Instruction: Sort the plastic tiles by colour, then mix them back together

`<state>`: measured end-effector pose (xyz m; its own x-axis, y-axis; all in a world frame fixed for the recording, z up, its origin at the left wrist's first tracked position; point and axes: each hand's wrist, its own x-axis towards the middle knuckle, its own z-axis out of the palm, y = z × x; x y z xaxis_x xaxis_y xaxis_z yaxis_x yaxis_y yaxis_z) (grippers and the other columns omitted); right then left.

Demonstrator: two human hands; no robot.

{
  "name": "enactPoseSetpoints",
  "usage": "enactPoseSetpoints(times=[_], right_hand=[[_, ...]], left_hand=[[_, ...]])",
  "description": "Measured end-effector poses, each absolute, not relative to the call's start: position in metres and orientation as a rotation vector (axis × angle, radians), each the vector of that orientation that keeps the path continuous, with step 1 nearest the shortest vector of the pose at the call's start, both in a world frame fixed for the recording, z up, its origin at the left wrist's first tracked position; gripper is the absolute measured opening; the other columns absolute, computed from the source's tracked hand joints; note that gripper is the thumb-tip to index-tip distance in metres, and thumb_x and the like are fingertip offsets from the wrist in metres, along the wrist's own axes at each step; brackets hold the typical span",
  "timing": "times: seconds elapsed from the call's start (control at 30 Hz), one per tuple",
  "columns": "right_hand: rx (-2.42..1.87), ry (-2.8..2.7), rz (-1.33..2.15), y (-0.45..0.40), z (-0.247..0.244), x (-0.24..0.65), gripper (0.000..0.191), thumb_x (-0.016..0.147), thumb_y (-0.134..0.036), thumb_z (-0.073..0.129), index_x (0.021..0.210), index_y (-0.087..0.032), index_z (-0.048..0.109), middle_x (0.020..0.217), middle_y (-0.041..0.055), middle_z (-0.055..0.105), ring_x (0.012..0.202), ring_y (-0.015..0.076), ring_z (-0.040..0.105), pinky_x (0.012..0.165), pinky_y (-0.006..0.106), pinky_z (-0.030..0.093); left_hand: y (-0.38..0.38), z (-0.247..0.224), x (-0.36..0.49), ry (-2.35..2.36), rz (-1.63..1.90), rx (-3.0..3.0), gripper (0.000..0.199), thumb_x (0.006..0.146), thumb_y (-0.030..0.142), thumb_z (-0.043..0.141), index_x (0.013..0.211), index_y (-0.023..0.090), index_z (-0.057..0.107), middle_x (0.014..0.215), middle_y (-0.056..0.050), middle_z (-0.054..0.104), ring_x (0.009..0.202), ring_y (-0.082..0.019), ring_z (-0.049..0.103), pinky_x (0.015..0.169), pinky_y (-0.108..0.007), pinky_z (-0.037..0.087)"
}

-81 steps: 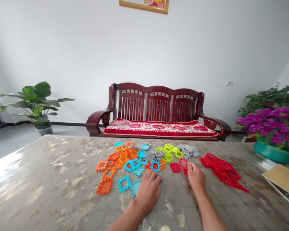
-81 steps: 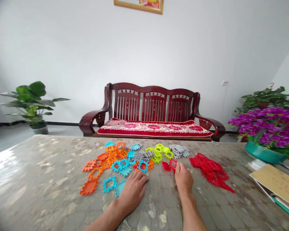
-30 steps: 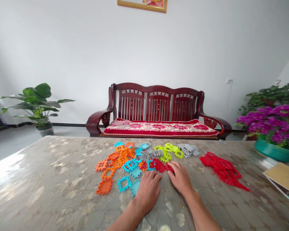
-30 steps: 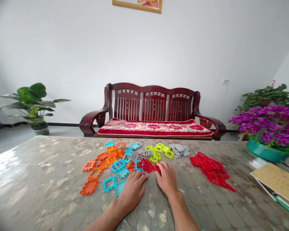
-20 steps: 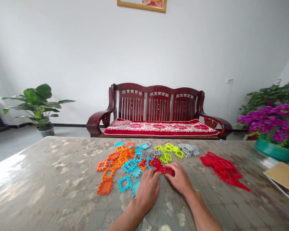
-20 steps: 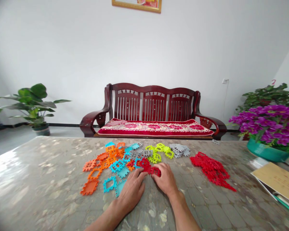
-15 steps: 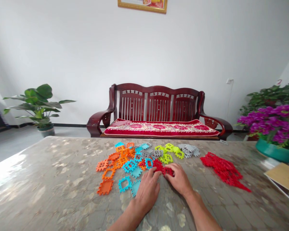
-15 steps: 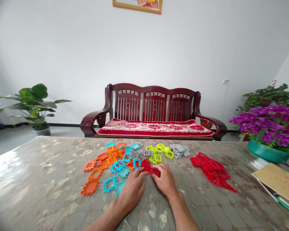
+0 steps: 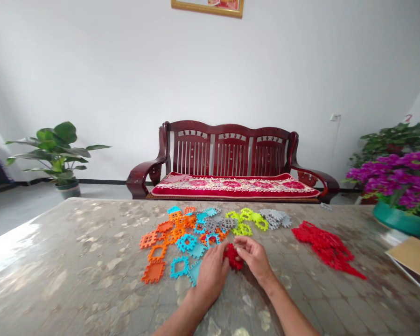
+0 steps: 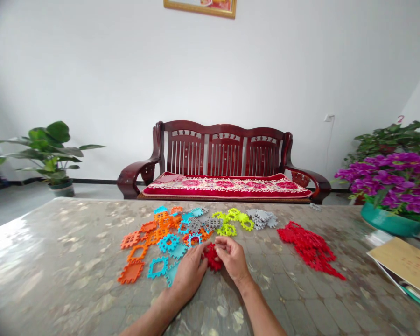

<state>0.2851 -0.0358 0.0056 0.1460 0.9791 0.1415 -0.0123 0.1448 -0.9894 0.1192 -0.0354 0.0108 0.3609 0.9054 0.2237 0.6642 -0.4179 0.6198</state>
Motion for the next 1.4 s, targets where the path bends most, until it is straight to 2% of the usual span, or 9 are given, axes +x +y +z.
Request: enactPoseSetpoints(times=[0.2,0.4,0.57,0.7,0.87,1.07,1.2,1.3,1.4], right_hand=[[-1.202,-1.236,0.881,-0.035,0.003,0.286,0.035,0.066,-0.035,0.073,0.097,-0.017,0.072,0.093,0.0090,0.074,0.084,0.0224,0.067,0.083,0.037,0.054],[-1.151,-1.216,0.967,-0.037,0.006,0.284,0.035,0.066,-0.036,0.072,0.096,-0.019,0.071,0.092,0.0071,0.073,0.085,0.0223,0.067,0.082,0.037,0.054],[-1.161,-1.178,0.973,-0.037,0.007,0.281,0.033,0.070,-0.039,0.069,0.094,-0.018,0.070,0.091,0.0081,0.073,0.081,0.0228,0.067,0.074,0.035,0.055],[-1.244,-1.220,0.789,-0.034,0.002,0.284,0.032,0.073,-0.037,0.065,0.097,-0.018,0.070,0.099,0.0097,0.073,0.094,0.0250,0.066,0.085,0.037,0.053],[-1.340,-1.481,0.660,-0.031,-0.007,0.286,0.038,0.078,-0.036,0.061,0.112,-0.022,0.067,0.119,0.0088,0.067,0.114,0.0265,0.059,0.097,0.041,0.047],[-1.422,-1.820,0.456,-0.037,-0.004,0.279,0.049,0.076,-0.032,0.065,0.124,-0.025,0.062,0.132,0.0073,0.060,0.123,0.0254,0.052,0.108,0.045,0.037],[-1.471,-2.048,0.379,-0.042,0.005,0.273,0.062,0.069,-0.028,0.072,0.129,-0.031,0.058,0.136,0.0041,0.057,0.127,0.0271,0.047,0.109,0.046,0.034],[-1.471,-2.067,0.329,-0.044,0.010,0.270,0.052,0.071,-0.029,0.072,0.123,-0.029,0.063,0.130,0.0053,0.061,0.121,0.0268,0.051,0.104,0.043,0.038],[-1.454,-2.055,0.262,-0.046,0.014,0.268,0.035,0.074,-0.027,0.070,0.109,-0.025,0.069,0.114,0.0055,0.067,0.108,0.0249,0.057,0.096,0.039,0.043]], left_hand=[[-0.037,0.017,0.118,1.273,0.771,2.232,0.034,0.089,0.017,0.040,0.112,0.026,0.064,0.109,-0.002,0.069,0.104,-0.018,0.061,0.093,-0.030,0.044],[-0.042,0.015,0.120,1.199,0.742,2.417,0.038,0.074,0.017,0.058,0.110,0.027,0.064,0.114,-0.003,0.065,0.106,-0.022,0.056,0.094,-0.034,0.043],[-0.037,0.009,0.119,1.181,0.870,2.173,0.036,0.069,0.004,0.047,0.090,0.025,0.067,0.093,-0.001,0.068,0.093,-0.016,0.061,0.083,-0.026,0.045],[-0.032,0.008,0.121,1.202,1.081,1.886,0.029,0.069,0.004,0.045,0.082,0.021,0.065,0.087,-0.001,0.067,0.084,-0.016,0.060,0.079,-0.028,0.046],[-0.022,0.016,0.120,1.042,1.574,1.168,0.013,0.073,0.024,0.061,0.084,0.019,0.061,0.077,0.001,0.065,0.071,-0.014,0.060,0.069,-0.025,0.048],[-0.014,0.032,0.110,0.970,1.726,0.662,0.040,0.071,0.042,0.072,0.101,0.020,0.059,0.081,0.002,0.067,0.062,-0.009,0.059,0.060,-0.020,0.045],[-0.018,0.034,0.111,0.912,1.646,0.591,0.057,0.075,0.044,0.069,0.124,0.020,0.054,0.102,-0.007,0.069,0.070,-0.011,0.065,0.063,-0.022,0.048],[-0.021,0.032,0.112,0.927,1.626,0.646,0.062,0.077,0.047,0.067,0.131,0.020,0.051,0.106,-0.009,0.069,0.071,-0.013,0.067,0.065,-0.025,0.050],[-0.022,0.027,0.112,0.977,1.599,0.774,0.056,0.076,0.047,0.067,0.123,0.018,0.057,0.099,-0.008,0.071,0.069,-0.015,0.067,0.062,-0.025,0.049]])
